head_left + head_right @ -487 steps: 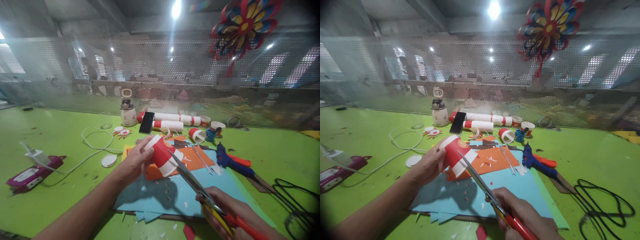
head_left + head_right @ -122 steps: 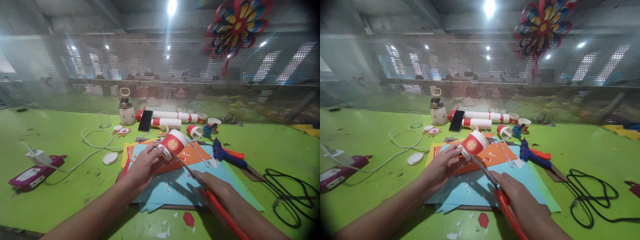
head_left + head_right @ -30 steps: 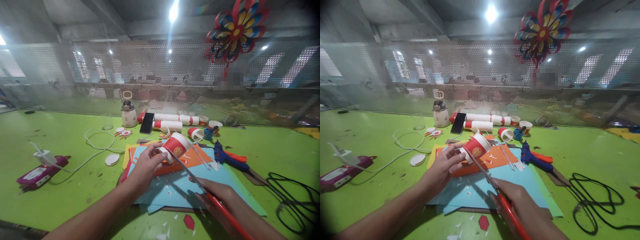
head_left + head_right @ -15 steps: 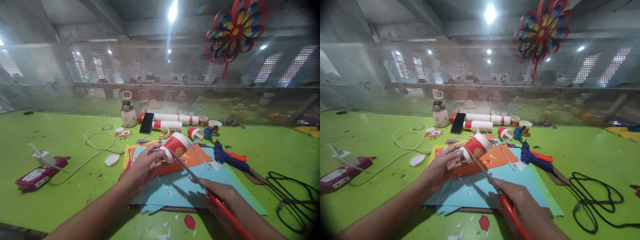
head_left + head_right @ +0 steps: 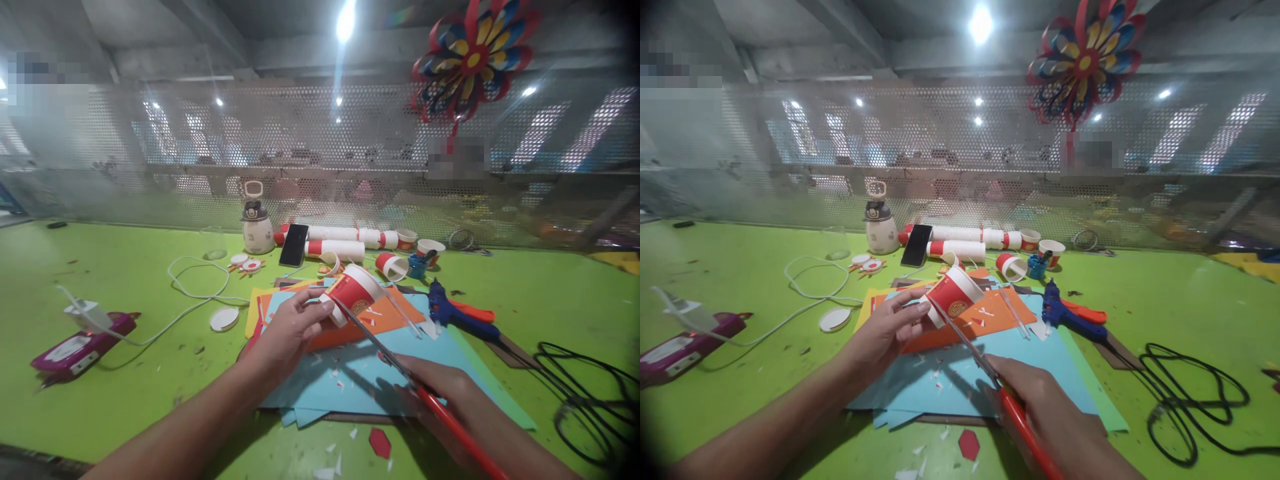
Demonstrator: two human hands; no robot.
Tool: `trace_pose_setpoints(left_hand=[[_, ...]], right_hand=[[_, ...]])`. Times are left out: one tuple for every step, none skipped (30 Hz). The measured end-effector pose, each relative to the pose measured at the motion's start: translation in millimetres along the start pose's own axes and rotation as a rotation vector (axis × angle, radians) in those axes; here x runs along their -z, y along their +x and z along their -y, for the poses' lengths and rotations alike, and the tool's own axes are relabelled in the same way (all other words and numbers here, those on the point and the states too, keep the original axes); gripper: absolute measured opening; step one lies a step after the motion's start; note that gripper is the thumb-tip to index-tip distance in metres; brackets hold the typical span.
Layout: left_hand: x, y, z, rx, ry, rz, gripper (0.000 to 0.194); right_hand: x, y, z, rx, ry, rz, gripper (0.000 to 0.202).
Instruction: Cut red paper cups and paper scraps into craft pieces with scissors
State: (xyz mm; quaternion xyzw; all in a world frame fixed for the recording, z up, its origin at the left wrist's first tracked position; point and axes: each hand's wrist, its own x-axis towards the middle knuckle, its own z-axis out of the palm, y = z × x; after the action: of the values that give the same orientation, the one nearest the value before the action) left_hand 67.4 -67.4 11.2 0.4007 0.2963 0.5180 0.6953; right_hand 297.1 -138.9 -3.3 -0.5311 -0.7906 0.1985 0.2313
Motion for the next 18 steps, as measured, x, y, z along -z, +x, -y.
trace_pose_setpoints(left_hand=[[-0.8,-0.5,-0.7,0.002,-0.001,-0.006,0.031],[-1.4,-0.9,-1.2,0.006,0.002,-0.013,0.032],[-1.7,-1.1,-1.6,0.009,0.005,-0.018,0.032],[-1.7,-1.2,-1.6,0.010,0.008,-0.019,0.032],[-1.6,-1.2,-1.4,0.009,0.009,-0.017,0.032],[-1.3,-1.0,-1.0,0.007,0.011,-0.015,0.032],[-0.9,-0.9,-0.4,0.003,0.012,-0.014,0.033],[-0.5,-0.7,0.1,-0.002,0.013,-0.016,0.033],[-0.2,-0.5,0.5,-0.008,0.014,-0.021,0.034],[0.1,-0.4,0.6,-0.011,0.019,-0.027,0.035],[0.3,-0.3,0.4,-0.003,0.027,-0.031,0.036],[0.5,-0.3,-0.1,0.015,0.034,-0.033,0.036],[0.6,-0.2,-0.8,0.038,0.039,-0.037,0.035],[0.8,-0.2,-1.8,0.064,0.041,-0.040,0.035],[1.0,0.0,-2.7,0.084,0.041,-0.040,0.034],[1.3,0.1,-3.5,0.090,0.040,-0.038,0.034],[1.7,0.3,-4.0,0.082,0.043,-0.035,0.034],[2.3,0.6,-4.0,0.064,0.052,-0.035,0.033]], right_hand=[[0.6,0.4,1.1,0.014,0.002,-0.001,0.037],[1.5,1.0,2.4,0.032,0.010,0.005,0.037],[2.4,1.6,3.7,0.053,0.023,0.007,0.038],[3.2,2.3,4.9,0.075,0.035,0.002,0.038],[3.9,2.8,5.8,0.093,0.042,-0.004,0.038],[4.3,3.1,6.3,0.106,0.043,-0.012,0.037],[4.5,3.3,6.5,0.112,0.042,-0.019,0.037],[4.5,3.4,6.2,0.111,0.040,-0.022,0.037],[4.4,3.3,5.8,0.108,0.038,-0.019,0.038],[4.2,3.3,5.1,0.105,0.033,-0.011,0.040],[4.1,3.2,4.4,0.104,0.024,0.000,0.042],[3.9,3.2,3.7,0.104,0.010,0.011,0.043],[3.8,3.2,3.0,0.104,-0.005,0.024,0.042],[3.6,3.2,2.4,0.103,-0.017,0.037,0.041],[3.2,3.1,1.9,0.097,-0.023,0.044,0.040],[2.6,2.8,1.4,0.081,-0.014,0.040,0.039],[1.8,2.4,0.9,0.058,0.006,0.027,0.039],[0.8,1.8,0.5,0.034,0.037,0.006,0.038]])
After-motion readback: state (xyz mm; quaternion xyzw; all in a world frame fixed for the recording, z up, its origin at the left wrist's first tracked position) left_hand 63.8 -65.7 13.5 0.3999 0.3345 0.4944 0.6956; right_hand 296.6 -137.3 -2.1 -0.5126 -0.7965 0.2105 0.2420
